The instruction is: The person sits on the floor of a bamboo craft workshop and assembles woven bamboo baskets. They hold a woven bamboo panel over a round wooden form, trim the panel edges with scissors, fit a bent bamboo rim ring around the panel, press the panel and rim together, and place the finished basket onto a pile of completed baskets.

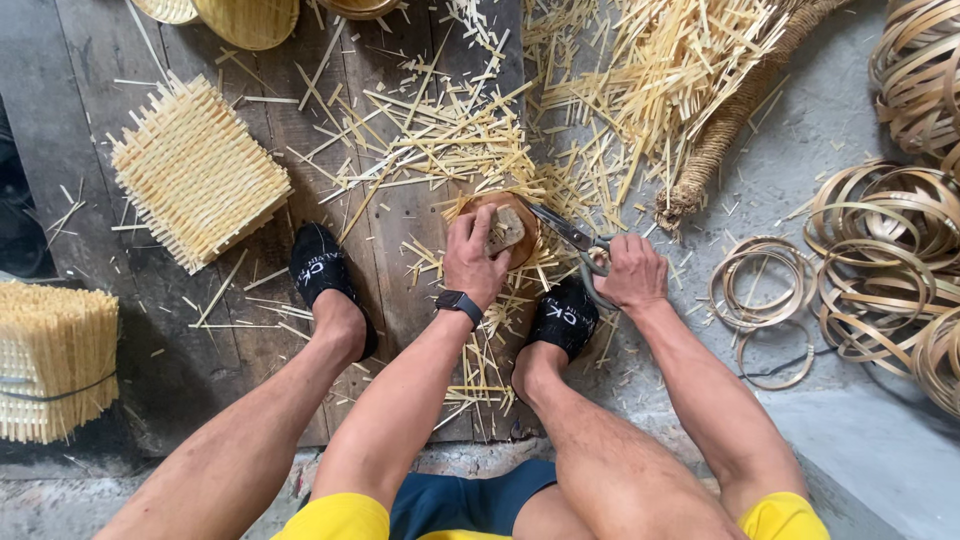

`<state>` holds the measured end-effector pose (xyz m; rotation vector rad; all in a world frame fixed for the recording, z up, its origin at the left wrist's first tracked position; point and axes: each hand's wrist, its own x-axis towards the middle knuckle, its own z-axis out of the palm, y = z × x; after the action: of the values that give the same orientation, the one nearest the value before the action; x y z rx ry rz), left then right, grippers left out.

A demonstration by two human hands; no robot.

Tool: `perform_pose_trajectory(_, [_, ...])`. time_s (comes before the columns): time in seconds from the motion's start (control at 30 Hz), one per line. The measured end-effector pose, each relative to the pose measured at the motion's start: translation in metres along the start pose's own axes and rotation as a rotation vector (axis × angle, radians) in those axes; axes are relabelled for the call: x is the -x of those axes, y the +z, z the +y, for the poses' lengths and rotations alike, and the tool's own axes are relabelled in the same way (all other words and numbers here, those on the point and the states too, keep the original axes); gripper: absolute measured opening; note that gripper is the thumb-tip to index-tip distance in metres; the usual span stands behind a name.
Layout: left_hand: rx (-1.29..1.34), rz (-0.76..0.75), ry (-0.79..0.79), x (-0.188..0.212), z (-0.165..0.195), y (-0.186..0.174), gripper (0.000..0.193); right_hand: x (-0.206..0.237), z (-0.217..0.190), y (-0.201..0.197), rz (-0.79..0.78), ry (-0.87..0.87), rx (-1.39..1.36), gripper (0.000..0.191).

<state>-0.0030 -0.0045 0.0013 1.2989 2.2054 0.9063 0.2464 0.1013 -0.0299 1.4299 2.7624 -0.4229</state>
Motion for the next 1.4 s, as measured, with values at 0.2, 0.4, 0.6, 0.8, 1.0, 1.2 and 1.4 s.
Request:
perform_pose_trajectory(0.2, [0.000, -0.107, 0.048, -0.008, -0.002, -0.013, 0.078, -0.027, -0.005, 0.013, 0.008, -0.051, 0.123, 0.030])
perform_pose_trajectory(0.4, [-0.008, -0.181, 0.132, -0.015, -0.007, -0.022, 0.078, -0.024, 0.025, -0.001, -0.025, -0.126, 0.121, 0.039])
perform_pose_trajectory(0.6, [-0.066, -0.322, 0.195, -0.022, -0.017, -0.028, 0.075, -0.028, 0.002, 0.001, 0.213, -0.228, 0.101, 0.050])
perform_pose_trajectory(0.8, [-0.393, -0.197, 0.338, -0.028, -0.007, -0.031, 0.079, -0.031, 0.023, 0.014, -0.161, -0.085, 0.208, 0.016])
perform_pose_trajectory(1.0, [-0.195, -0.091, 0.115, -0.004, 0.020, -0.012, 0.078, -0.037, 0.000, 0.003, 0.102, -0.196, 0.125, 0.047])
perform_pose_trajectory(1.2, [-0.179, -0.214, 0.215, -0.012, 0.010, -0.021, 0.071, -0.041, 0.016, 0.009, -0.148, -0.112, 0.230, 0.020])
perform_pose_trajectory(1.4, [-0.178, -0.299, 0.313, -0.020, 0.000, -0.029, 0.074, -0.043, 0.009, 0.004, 0.007, -0.194, 0.182, 0.035])
